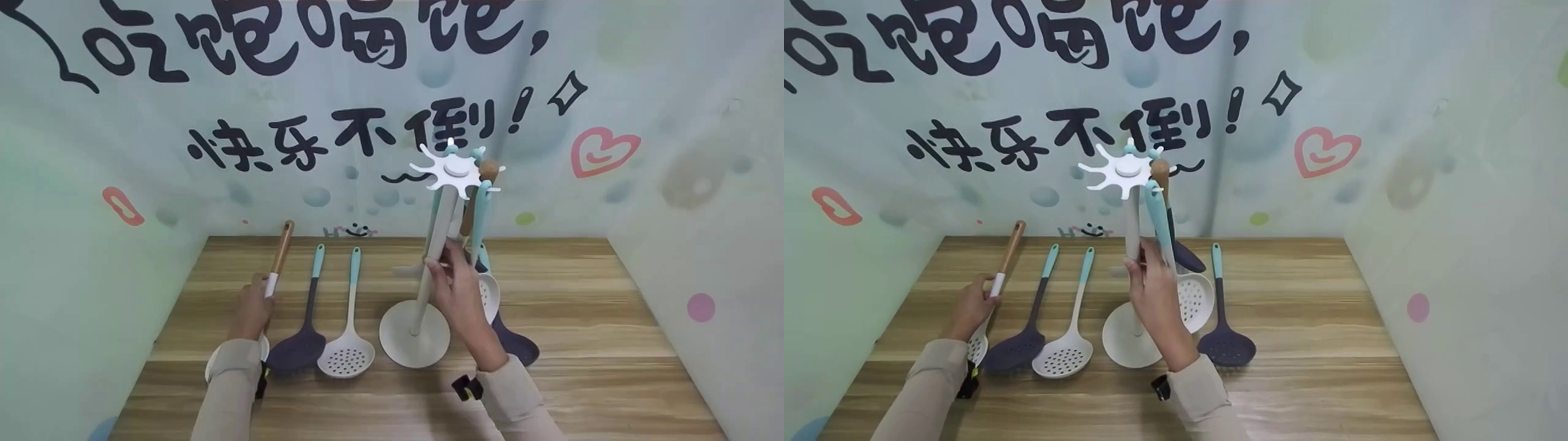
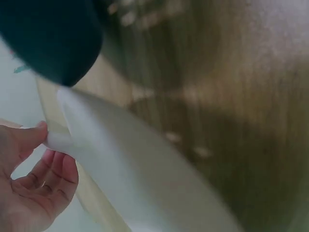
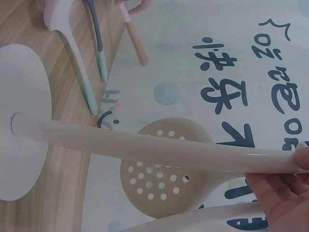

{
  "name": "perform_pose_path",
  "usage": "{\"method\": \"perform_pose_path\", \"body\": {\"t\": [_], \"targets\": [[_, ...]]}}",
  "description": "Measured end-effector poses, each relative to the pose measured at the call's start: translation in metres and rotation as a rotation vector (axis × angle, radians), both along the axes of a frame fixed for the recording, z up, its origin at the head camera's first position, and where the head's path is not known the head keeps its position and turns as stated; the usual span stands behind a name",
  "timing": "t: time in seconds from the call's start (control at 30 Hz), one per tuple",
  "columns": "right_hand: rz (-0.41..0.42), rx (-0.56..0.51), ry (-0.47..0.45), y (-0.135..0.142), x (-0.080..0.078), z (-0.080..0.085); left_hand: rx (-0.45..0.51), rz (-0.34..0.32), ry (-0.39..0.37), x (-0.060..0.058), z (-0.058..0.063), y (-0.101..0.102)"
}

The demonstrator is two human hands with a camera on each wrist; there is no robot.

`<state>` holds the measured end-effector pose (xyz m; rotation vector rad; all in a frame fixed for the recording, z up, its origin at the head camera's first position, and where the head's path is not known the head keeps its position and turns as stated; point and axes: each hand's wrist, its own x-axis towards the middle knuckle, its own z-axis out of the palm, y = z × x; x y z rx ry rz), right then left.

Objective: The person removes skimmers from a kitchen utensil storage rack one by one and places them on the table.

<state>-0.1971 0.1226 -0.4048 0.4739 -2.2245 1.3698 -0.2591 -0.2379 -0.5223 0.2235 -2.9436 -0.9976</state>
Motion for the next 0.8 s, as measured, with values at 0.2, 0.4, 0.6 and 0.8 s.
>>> {"method": "perform_pose_path", "body": {"t": [0.2,0.4,0.6,0.8], "targets": [[0.003,-0.004,-0.018,-0.0002,-0.0003,0.0002,-0.037,-0.003,-0.020,0.0002,-0.0044,0.0044],[-0.002,-0.004,-0.028,0.0001,-0.0008,0.0004,-0.103,0.008,-0.021,0.0024,-0.0062,0.0044],[0.002,-0.005,-0.027,0.0004,-0.0013,0.0005,-0.141,0.016,-0.006,0.0036,-0.0036,0.0047],[0.002,-0.007,-0.023,0.0000,-0.0009,0.0002,-0.148,0.012,-0.054,0.0051,0.0002,0.0051]]}}
